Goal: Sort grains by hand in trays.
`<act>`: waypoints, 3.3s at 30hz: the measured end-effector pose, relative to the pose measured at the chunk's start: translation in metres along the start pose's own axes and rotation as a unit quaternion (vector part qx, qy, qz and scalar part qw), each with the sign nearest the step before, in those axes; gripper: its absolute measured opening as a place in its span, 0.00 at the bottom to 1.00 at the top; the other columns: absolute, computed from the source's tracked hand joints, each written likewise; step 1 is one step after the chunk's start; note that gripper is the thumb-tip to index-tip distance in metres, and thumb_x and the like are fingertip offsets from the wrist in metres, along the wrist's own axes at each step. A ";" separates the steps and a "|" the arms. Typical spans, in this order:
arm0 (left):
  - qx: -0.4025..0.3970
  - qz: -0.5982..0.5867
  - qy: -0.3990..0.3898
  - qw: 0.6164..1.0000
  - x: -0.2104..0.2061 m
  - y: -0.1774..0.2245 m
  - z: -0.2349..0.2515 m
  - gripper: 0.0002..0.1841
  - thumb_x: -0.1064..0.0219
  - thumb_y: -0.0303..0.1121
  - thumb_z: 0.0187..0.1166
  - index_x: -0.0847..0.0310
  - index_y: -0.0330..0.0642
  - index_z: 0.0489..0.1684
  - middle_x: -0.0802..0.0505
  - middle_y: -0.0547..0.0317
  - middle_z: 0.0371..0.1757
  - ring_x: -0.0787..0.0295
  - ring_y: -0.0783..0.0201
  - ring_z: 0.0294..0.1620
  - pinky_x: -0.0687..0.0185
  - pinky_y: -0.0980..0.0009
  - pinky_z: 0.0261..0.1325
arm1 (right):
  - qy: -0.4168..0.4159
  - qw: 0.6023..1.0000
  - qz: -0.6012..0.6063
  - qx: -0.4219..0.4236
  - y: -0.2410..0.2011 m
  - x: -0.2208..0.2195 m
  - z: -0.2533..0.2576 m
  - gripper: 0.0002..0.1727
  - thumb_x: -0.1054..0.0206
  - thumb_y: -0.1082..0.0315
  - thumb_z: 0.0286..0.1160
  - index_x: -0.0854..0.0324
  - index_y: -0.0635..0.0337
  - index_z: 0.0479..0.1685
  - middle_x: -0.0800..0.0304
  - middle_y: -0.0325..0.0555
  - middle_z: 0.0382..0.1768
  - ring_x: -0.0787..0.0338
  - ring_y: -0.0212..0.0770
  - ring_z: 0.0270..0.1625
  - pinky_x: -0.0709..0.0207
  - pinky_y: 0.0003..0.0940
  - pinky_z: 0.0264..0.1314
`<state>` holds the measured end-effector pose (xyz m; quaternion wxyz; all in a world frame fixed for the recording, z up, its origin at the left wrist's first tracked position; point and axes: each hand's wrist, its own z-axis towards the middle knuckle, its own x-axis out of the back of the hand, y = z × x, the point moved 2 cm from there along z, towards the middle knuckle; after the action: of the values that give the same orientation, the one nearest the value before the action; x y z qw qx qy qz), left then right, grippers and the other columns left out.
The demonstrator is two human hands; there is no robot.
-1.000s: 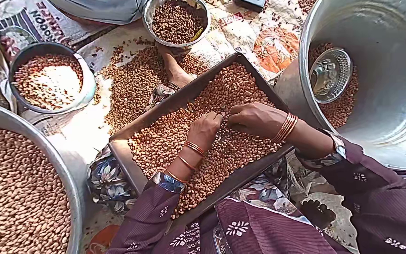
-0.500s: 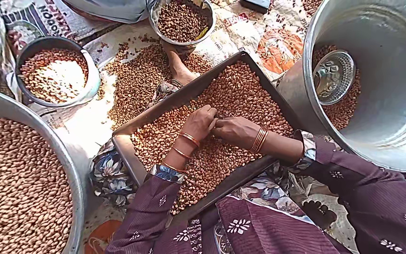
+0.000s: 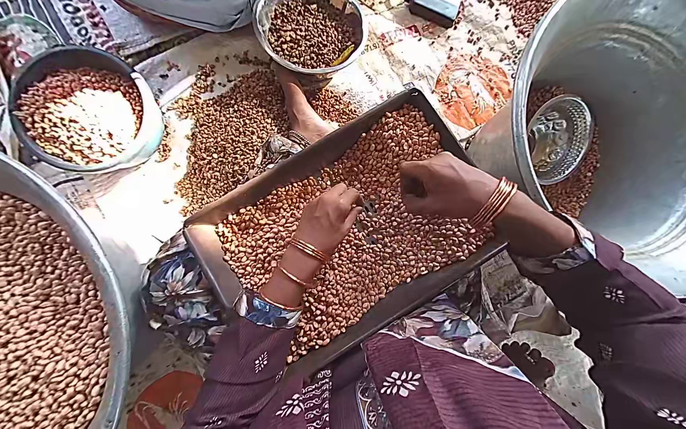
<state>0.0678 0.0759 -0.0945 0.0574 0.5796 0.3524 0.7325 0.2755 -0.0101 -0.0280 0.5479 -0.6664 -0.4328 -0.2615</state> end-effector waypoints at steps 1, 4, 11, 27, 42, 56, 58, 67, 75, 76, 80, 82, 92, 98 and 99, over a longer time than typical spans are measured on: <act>0.001 0.005 -0.005 1.000 -0.004 0.001 0.001 0.08 0.30 0.31 0.81 0.10 0.39 0.49 0.09 0.46 0.44 0.08 0.48 0.42 0.11 0.50 0.43 | 0.005 1.000 -0.005 0.004 0.002 0.004 0.001 0.06 0.28 0.68 0.66 0.21 0.56 0.33 0.21 0.38 0.21 0.20 0.37 0.24 0.28 0.40 0.29; -0.006 0.028 0.007 1.000 -0.020 0.007 0.006 0.09 0.31 0.34 0.82 0.09 0.39 0.47 0.09 0.45 0.43 0.08 0.47 0.40 0.12 0.50 0.40 | 0.006 0.998 -0.015 0.055 0.003 -0.001 0.008 0.06 0.31 0.74 0.67 0.14 0.58 0.40 0.13 0.44 0.35 0.14 0.42 0.35 0.19 0.43 0.41; 0.011 0.086 -0.012 0.996 -0.029 0.027 0.013 0.08 0.30 0.31 0.81 0.13 0.34 0.46 0.11 0.43 0.41 0.09 0.44 0.39 0.13 0.51 0.39 | -0.028 0.998 -0.021 0.057 -0.002 -0.015 0.007 0.05 0.31 0.70 0.76 0.11 0.60 0.38 0.08 0.48 0.38 0.08 0.46 0.40 0.16 0.48 0.46; 0.132 0.040 -0.212 0.968 -0.012 0.013 0.051 0.17 0.34 0.41 0.86 0.17 0.35 0.58 0.09 0.38 0.55 0.10 0.38 0.59 0.19 0.39 0.60 | 0.034 0.978 -0.091 0.187 -0.039 -0.107 0.000 0.04 0.28 0.79 0.68 0.11 0.61 0.35 0.11 0.51 0.34 0.08 0.51 0.38 0.12 0.45 0.38; 0.237 -0.469 -0.117 0.843 -0.005 0.034 -0.021 0.14 0.49 0.34 0.94 0.19 0.41 0.43 0.13 0.65 0.32 0.17 0.76 0.28 0.20 0.80 0.33 | 0.158 0.976 -0.088 0.121 -0.068 -0.038 -0.045 0.07 0.34 0.68 0.80 0.13 0.61 0.42 0.14 0.50 0.35 0.11 0.46 0.32 0.19 0.37 0.27; 0.065 0.114 -0.191 0.973 -0.024 0.075 -0.069 0.08 0.35 0.20 0.78 0.14 0.29 0.48 0.13 0.40 0.46 0.09 0.44 0.42 0.13 0.55 0.37 | -0.157 0.974 -0.128 0.099 -0.068 -0.092 -0.049 0.07 0.39 0.75 0.81 0.15 0.65 0.40 0.12 0.54 0.39 0.08 0.54 0.39 0.18 0.47 0.31; 0.107 0.126 -0.234 0.958 -0.023 0.081 -0.064 0.10 0.37 0.19 0.79 0.16 0.27 0.53 0.14 0.39 0.51 0.10 0.44 0.47 0.13 0.55 0.42 | -0.167 0.970 -0.135 0.116 -0.068 -0.092 -0.047 0.07 0.40 0.76 0.82 0.15 0.64 0.42 0.11 0.54 0.41 0.07 0.54 0.41 0.17 0.46 0.33; 0.067 0.085 -0.118 0.987 -0.027 0.057 -0.072 0.09 0.34 0.30 0.80 0.15 0.30 0.41 0.14 0.42 0.40 0.09 0.45 0.36 0.14 0.55 0.32 | -0.139 0.968 -0.131 0.162 -0.062 -0.097 -0.044 0.07 0.38 0.75 0.80 0.15 0.64 0.38 0.13 0.53 0.37 0.08 0.52 0.37 0.18 0.44 0.30; 0.063 -0.002 -0.080 0.995 0.000 0.035 -0.072 0.07 0.30 0.30 0.78 0.12 0.36 0.45 0.15 0.47 0.39 0.12 0.50 0.36 0.14 0.56 0.38 | -0.125 0.980 -0.110 0.107 -0.053 -0.079 -0.041 0.05 0.34 0.68 0.79 0.17 0.59 0.40 0.17 0.49 0.30 0.11 0.49 0.30 0.21 0.44 0.26; 0.047 -0.007 -0.075 0.996 -0.001 0.035 -0.073 0.07 0.30 0.31 0.78 0.11 0.37 0.44 0.15 0.48 0.38 0.12 0.51 0.36 0.14 0.56 0.37 | -0.113 0.980 -0.092 0.132 -0.052 -0.079 -0.041 0.05 0.34 0.68 0.79 0.15 0.58 0.39 0.17 0.48 0.29 0.11 0.48 0.29 0.21 0.43 0.25; -0.006 -0.010 -0.078 0.997 -0.015 0.038 -0.076 0.06 0.29 0.31 0.78 0.10 0.38 0.40 0.13 0.49 0.36 0.11 0.52 0.34 0.13 0.56 0.35 | -0.156 0.971 -0.060 0.174 -0.060 -0.088 -0.043 0.08 0.36 0.70 0.82 0.12 0.63 0.40 0.12 0.53 0.37 0.08 0.52 0.38 0.16 0.47 0.35; -0.011 0.017 -0.095 0.995 -0.020 0.039 -0.077 0.08 0.30 0.32 0.79 0.11 0.36 0.39 0.12 0.48 0.37 0.09 0.50 0.35 0.13 0.55 0.34 | -0.163 0.968 -0.083 0.170 -0.063 -0.095 -0.044 0.08 0.37 0.73 0.82 0.13 0.64 0.39 0.11 0.54 0.38 0.07 0.54 0.42 0.16 0.47 0.36; 0.060 0.103 -0.168 0.978 -0.015 0.057 -0.070 0.09 0.34 0.31 0.83 0.12 0.33 0.43 0.11 0.43 0.42 0.09 0.44 0.42 0.13 0.53 0.37 | -0.157 0.955 -0.156 0.197 -0.070 -0.098 -0.043 0.09 0.40 0.80 0.78 0.13 0.64 0.38 0.11 0.54 0.39 0.08 0.53 0.42 0.17 0.45 0.38; 0.123 0.157 -0.228 0.953 -0.011 0.066 -0.059 0.10 0.33 0.28 0.83 0.16 0.31 0.54 0.13 0.41 0.52 0.09 0.43 0.48 0.13 0.54 0.40 | -0.196 0.964 -0.119 0.132 -0.069 -0.090 -0.035 0.08 0.37 0.66 0.79 0.15 0.61 0.43 0.15 0.50 0.33 0.11 0.50 0.32 0.23 0.46 0.28; 0.128 0.159 -0.235 0.950 -0.010 0.067 -0.057 0.10 0.33 0.26 0.81 0.16 0.30 0.54 0.13 0.40 0.53 0.09 0.43 0.49 0.12 0.54 0.41 | -0.191 0.967 -0.114 0.128 -0.068 -0.087 -0.034 0.08 0.36 0.65 0.78 0.16 0.60 0.42 0.16 0.48 0.30 0.12 0.50 0.31 0.24 0.46 0.27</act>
<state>0.0421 -0.0047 -0.0681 -0.0530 0.7861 0.3231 0.5242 0.1785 -0.0668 -0.0565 0.5023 -0.5748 -0.6323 -0.1326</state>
